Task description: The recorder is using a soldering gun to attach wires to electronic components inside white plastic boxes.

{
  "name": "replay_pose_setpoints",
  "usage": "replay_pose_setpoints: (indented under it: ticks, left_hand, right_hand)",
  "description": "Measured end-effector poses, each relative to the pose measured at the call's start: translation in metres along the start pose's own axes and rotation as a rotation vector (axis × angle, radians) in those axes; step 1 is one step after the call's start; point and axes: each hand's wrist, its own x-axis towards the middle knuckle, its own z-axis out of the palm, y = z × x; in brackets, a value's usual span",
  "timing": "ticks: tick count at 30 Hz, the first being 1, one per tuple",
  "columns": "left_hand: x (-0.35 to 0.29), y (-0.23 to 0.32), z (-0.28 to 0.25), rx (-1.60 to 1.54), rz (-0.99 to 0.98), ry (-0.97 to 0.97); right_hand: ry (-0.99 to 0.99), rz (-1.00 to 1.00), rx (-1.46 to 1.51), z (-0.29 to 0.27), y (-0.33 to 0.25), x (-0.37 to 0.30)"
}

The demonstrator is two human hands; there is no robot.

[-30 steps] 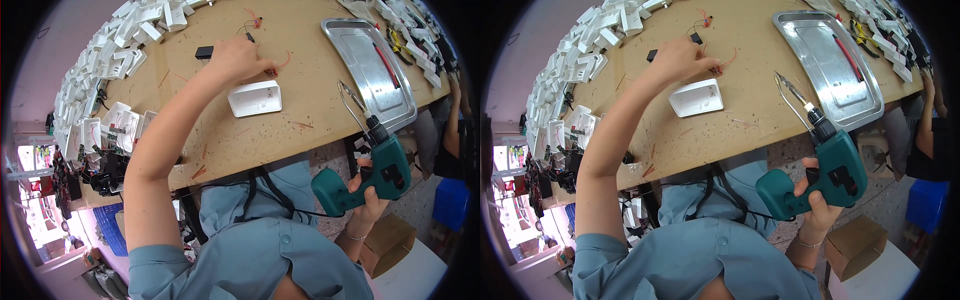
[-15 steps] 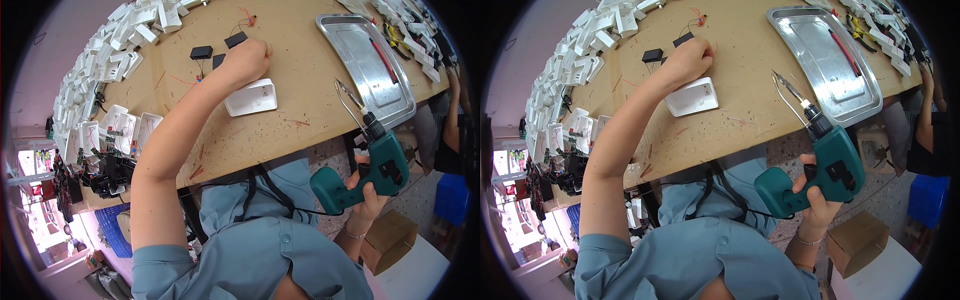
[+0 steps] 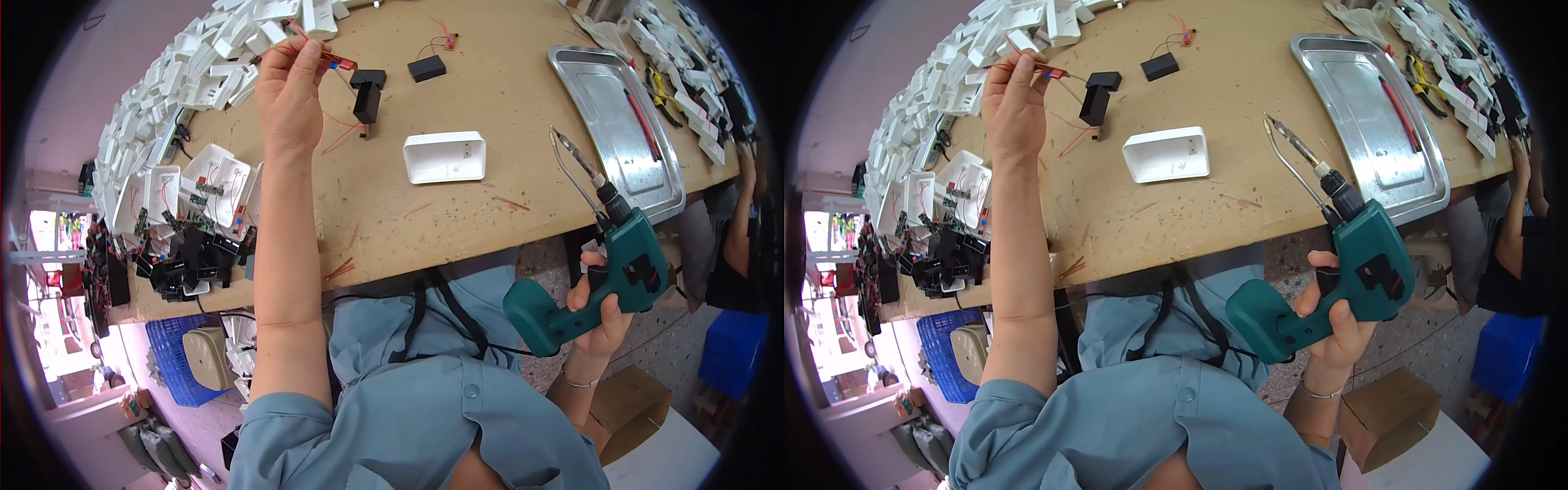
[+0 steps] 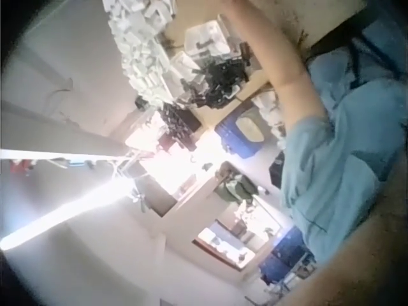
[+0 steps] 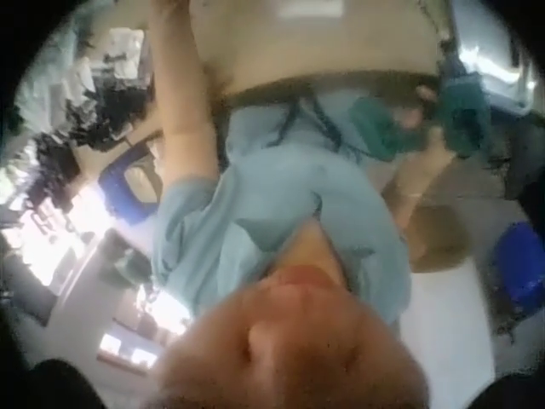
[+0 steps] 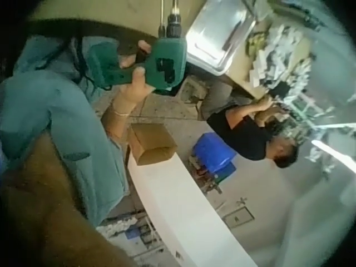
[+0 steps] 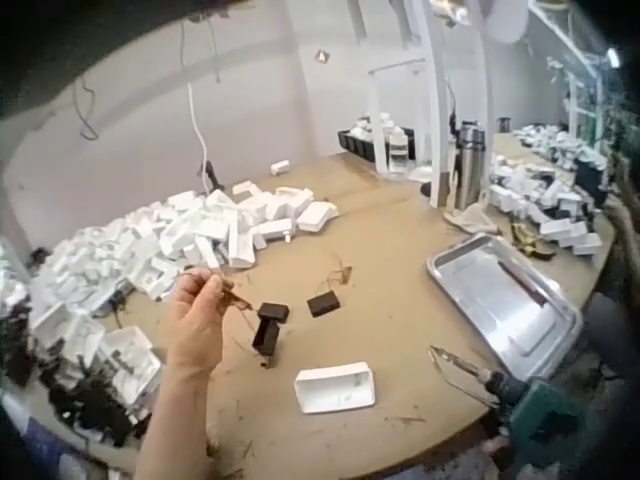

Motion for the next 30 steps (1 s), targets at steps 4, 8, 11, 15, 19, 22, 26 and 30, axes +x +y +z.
replay_pose_setpoints:
  ticks: [4, 8, 11, 15, 19, 22, 26, 30]
  left_hand:
    - [-0.016, 0.027, -0.004, -0.212, -0.193, -0.174]
    - [-0.050, 0.035, 0.002, 0.075, -0.502, -0.436]
    - [-0.076, 0.039, 0.016, 0.065, -0.684, -0.553]
    - [-0.090, 0.037, 0.027, 0.011, -0.685, -0.647]
    - [-0.097, 0.033, 0.034, 0.033, -0.715, -0.684]
    - [-0.104, 0.029, 0.040, 0.064, -0.732, -0.690]
    - [-0.107, 0.023, 0.040, 0.111, -0.760, -0.730]
    - [-0.106, 0.023, 0.033, 0.012, -0.791, -0.704]
  right_hand:
    - [-0.081, 0.118, 0.334, 0.010, 0.008, 0.007]
    - [-0.099, 0.176, 0.428, 0.038, 0.021, 0.019]
    - [-0.143, 0.274, 0.521, 0.058, 0.036, 0.034]
    - [-0.274, 0.330, 0.632, 0.082, 0.047, 0.049]
    - [-0.325, 0.335, 0.581, 0.090, 0.051, 0.054]
    - [-0.337, 0.343, 0.506, 0.086, 0.053, 0.053]
    - [-0.260, 0.350, 0.484, 0.081, 0.052, 0.045]
    - [-0.163, 0.325, 0.496, 0.074, 0.055, 0.041]
